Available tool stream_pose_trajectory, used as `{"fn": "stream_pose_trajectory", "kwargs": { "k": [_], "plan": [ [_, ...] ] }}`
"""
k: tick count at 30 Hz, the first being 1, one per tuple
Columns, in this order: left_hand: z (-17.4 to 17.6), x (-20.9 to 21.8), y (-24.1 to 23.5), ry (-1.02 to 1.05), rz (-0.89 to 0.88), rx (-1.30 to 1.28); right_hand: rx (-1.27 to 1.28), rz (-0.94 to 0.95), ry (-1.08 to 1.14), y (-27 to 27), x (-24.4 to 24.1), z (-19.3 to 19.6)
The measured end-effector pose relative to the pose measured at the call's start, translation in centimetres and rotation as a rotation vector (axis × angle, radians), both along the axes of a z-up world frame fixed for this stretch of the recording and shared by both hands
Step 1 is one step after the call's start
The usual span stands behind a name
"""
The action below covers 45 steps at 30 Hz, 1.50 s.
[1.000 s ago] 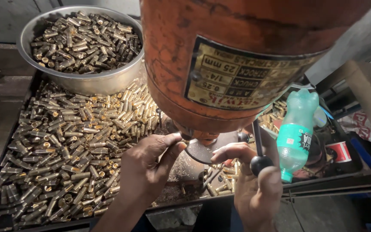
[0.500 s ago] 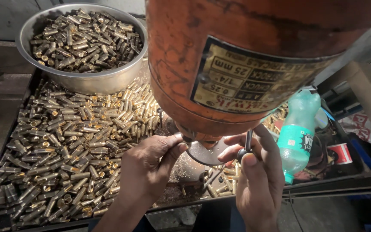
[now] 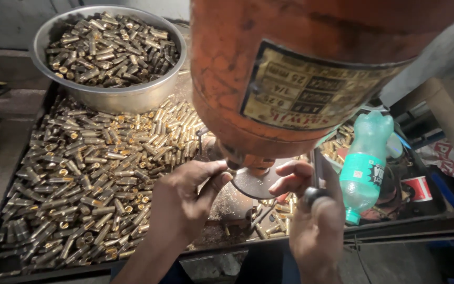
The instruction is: The person is using a manual lever-operated machine to process small brass-colored metal parts on a workbench.
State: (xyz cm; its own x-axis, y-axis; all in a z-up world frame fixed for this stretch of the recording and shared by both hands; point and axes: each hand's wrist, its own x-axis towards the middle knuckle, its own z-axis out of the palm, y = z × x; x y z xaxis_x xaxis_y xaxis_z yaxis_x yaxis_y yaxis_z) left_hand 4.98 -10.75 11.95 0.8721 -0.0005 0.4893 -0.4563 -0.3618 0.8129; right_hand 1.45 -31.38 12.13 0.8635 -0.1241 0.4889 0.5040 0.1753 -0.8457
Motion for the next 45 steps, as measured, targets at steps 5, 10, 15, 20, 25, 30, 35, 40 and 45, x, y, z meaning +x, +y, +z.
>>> {"fn": "stream_pose_trajectory", "kwargs": {
  "k": [5, 10, 15, 20, 25, 30, 35, 40, 45],
  "plan": [
    [-1.9, 0.6, 3.7, 0.333, -0.056, -0.447, -0.020, 0.014, 0.026, -0.6, -0.2, -1.8],
    [-1.7, 0.0, 7.0, 0.358, -0.028, -0.404, -0.109, -0.122, 0.067, 1.4, -0.3, 0.9],
    [-2.5, -0.7, 7.8, 0.092, 0.143, 0.551, -0.095, -0.046, 0.079, 0.9, -0.7, 0.3],
    [0.0, -1.0, 7.5, 0.567, 0.097, 0.882, -0.076, -0.064, 0.075, 1.1, -0.5, 0.2],
    [-0.9, -0.5, 7.2, 0.625, 0.060, 0.961, -0.131, -0.116, 0.027, 1.1, -0.3, 0.4],
    [-4.5, 0.1, 7.6, 0.312, 0.077, 0.764, 0.012, -0.052, 0.140, 0.4, -0.2, 0.1],
    [-0.1, -0.3, 5.0, 0.290, -0.096, 0.139, -0.005, 0.036, 0.049, -0.1, -0.3, -0.5],
    [-0.1, -0.1, 2.5, 0.430, -0.135, -0.194, 0.006, -0.013, 0.143, -0.2, -0.2, -0.1],
    [1.5, -0.2, 1.1, 0.293, -0.057, -0.064, -0.034, 0.006, 0.105, -0.4, -0.2, 0.0]
  ]
}}
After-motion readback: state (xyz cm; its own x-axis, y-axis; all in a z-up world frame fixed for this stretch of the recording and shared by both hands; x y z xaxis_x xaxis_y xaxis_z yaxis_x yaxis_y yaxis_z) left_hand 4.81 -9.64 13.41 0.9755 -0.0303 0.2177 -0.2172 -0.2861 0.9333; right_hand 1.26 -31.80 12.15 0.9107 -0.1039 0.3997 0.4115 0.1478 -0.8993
